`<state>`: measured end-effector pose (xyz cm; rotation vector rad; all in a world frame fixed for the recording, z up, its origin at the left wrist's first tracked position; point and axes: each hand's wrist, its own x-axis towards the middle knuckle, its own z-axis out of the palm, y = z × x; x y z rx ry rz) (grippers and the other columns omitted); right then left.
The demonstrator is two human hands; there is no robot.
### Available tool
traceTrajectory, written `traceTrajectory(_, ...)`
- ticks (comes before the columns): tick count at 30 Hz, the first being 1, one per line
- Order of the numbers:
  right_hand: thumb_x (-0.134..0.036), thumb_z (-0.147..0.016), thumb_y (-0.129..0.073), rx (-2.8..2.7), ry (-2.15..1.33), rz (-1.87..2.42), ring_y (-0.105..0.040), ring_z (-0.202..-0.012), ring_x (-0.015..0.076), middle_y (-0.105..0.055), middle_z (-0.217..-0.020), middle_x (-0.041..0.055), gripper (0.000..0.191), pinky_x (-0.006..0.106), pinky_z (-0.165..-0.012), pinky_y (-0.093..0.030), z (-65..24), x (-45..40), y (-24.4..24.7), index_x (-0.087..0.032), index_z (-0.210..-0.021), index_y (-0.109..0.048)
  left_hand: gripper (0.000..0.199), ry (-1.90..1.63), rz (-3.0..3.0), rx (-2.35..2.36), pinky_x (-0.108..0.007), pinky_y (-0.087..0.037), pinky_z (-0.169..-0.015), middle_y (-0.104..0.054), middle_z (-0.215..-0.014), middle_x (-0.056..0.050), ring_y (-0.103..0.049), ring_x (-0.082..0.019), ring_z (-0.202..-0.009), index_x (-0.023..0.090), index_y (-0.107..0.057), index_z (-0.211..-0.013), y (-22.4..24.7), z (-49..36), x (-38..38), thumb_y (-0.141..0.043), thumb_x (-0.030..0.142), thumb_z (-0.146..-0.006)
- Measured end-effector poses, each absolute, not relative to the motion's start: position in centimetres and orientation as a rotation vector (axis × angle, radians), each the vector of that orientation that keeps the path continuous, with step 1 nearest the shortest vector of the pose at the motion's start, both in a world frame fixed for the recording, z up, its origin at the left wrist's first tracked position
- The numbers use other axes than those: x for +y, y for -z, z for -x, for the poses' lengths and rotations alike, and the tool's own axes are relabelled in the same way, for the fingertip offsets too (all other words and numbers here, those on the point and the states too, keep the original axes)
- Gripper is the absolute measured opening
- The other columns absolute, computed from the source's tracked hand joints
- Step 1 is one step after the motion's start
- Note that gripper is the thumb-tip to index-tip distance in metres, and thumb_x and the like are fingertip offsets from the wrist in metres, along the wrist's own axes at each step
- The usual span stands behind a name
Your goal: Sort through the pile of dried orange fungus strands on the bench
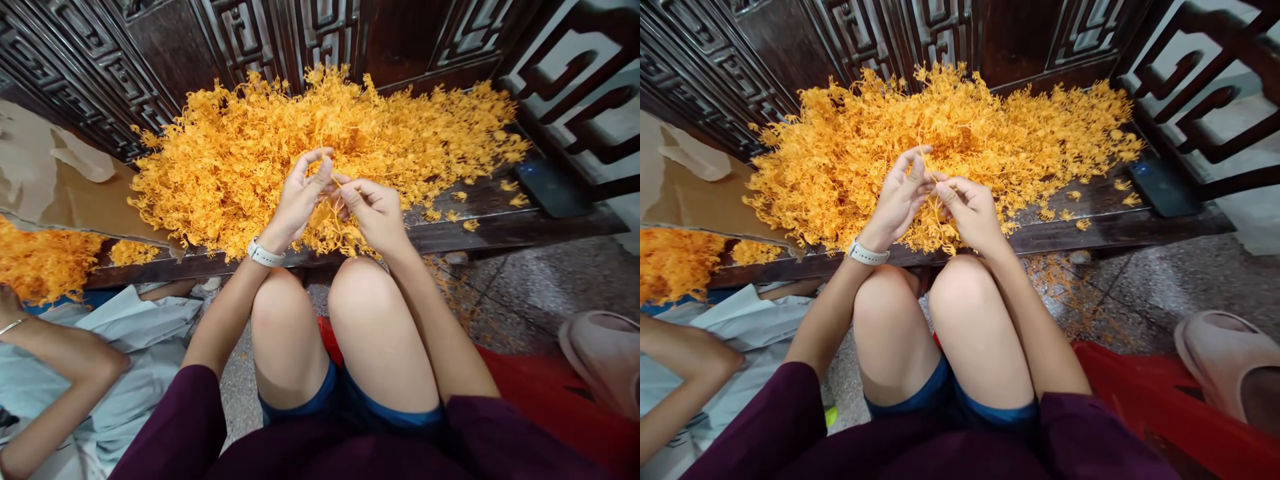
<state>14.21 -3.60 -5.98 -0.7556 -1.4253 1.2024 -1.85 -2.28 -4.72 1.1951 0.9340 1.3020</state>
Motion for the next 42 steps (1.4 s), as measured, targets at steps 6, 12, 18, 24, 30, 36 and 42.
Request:
traceTrajectory(6,-0.067,-0.087,-0.079,-1.280,-1.159,0.808,-0.057,-0.060,0.0121,-0.066,-0.069,-0.0011,0.045,0.028,-0.058,-0.046,-14.4,-2.9,7.4,-0.023,-0.089,-0.073,0.050,-1.402,-1.292,0.930,-0.027,-0.055,-0.083,-0.071,-0.093,-0.001,-0.070,-0.012,-0.088,0.026,-0.071,-0.116,6.5,3.3,-1.4,-0.095,0.047,-0.076)
traceTrajectory(12,-0.067,-0.087,-0.080,-1.237,-1.054,0.796,-0.067,-0.072,0.0147,-0.070,-0.078,-0.0001,0.044,0.031,-0.072,-0.056,-13.9,-2.8,8.1,-0.024,-0.093,-0.071,0.040,-1.497,-1.205,1.083,-0.024,-0.038,-0.054,-0.070,-0.084,0.000,-0.052,-0.007,-0.060,0.024,-0.070,-0.101,6.4,3.9,-1.0,-0.085,0.058,-0.085)
traceTrajectory(18,-0.064,-0.082,-0.086,-1.158,-1.133,0.749,-0.060,-0.065,0.0132,-0.062,-0.074,-0.0031,0.047,0.029,-0.063,-0.050,-14.0,-3.1,7.8,-0.026,-0.092,-0.060,0.056,-1.054,-1.410,0.994,-0.023,-0.047,-0.064,-0.074,-0.075,0.000,-0.064,-0.009,-0.065,0.019,-0.072,-0.097,5.0,3.5,-2.8,-0.099,0.055,-0.065)
traceTrajectory(24,-0.057,-0.085,-0.086,-1.075,-1.300,0.695,-0.048,-0.059,0.0108,-0.053,-0.073,-0.0040,0.045,0.027,-0.056,-0.041,-14.3,-3.4,7.5,-0.026,-0.087,-0.054,0.040,-0.904,-1.697,0.889,-0.027,-0.047,-0.066,-0.072,-0.074,-0.002,-0.061,-0.011,-0.067,0.016,-0.078,-0.084,4.5,3.3,-3.1,-0.087,0.055,-0.083)
traceTrajectory(30,-0.056,-0.086,-0.085,-1.079,-1.417,0.616,-0.036,-0.053,0.0098,-0.046,-0.068,-0.0058,0.046,0.027,-0.051,-0.035,-14.9,-4.8,5.9,-0.026,-0.083,-0.051,0.015,-1.168,-1.938,1.169,-0.029,-0.042,-0.068,-0.065,-0.072,0.000,-0.054,-0.012,-0.067,0.019,-0.069,-0.077,5.5,3.5,-1.8,-0.075,0.021,-0.091)
traceTrajectory(36,-0.032,-0.091,-0.085,-1.820,-1.461,0.309,-0.056,-0.064,0.0114,-0.070,-0.078,0.0009,0.015,0.028,-0.056,-0.040,-18.5,-8.1,0.1,-0.020,-0.092,-0.077,0.017,-1.453,-1.488,1.342,-0.026,-0.044,-0.066,-0.067,-0.074,0.000,-0.058,-0.010,-0.063,0.020,-0.067,-0.080,7.0,5.4,-0.6,-0.074,0.023,-0.095)
traceTrajectory(42,-0.043,-0.096,-0.078,-2.034,-1.728,0.200,-0.061,-0.067,0.0129,-0.075,-0.080,0.0024,0.024,0.028,-0.060,-0.042,-18.9,-5.8,2.1,-0.020,-0.099,-0.081,0.016,-1.406,-1.109,1.198,-0.021,-0.034,-0.049,-0.076,-0.081,0.000,-0.041,-0.004,-0.047,0.022,-0.071,-0.090,5.8,4.9,-2.0,-0.080,0.035,-0.094)
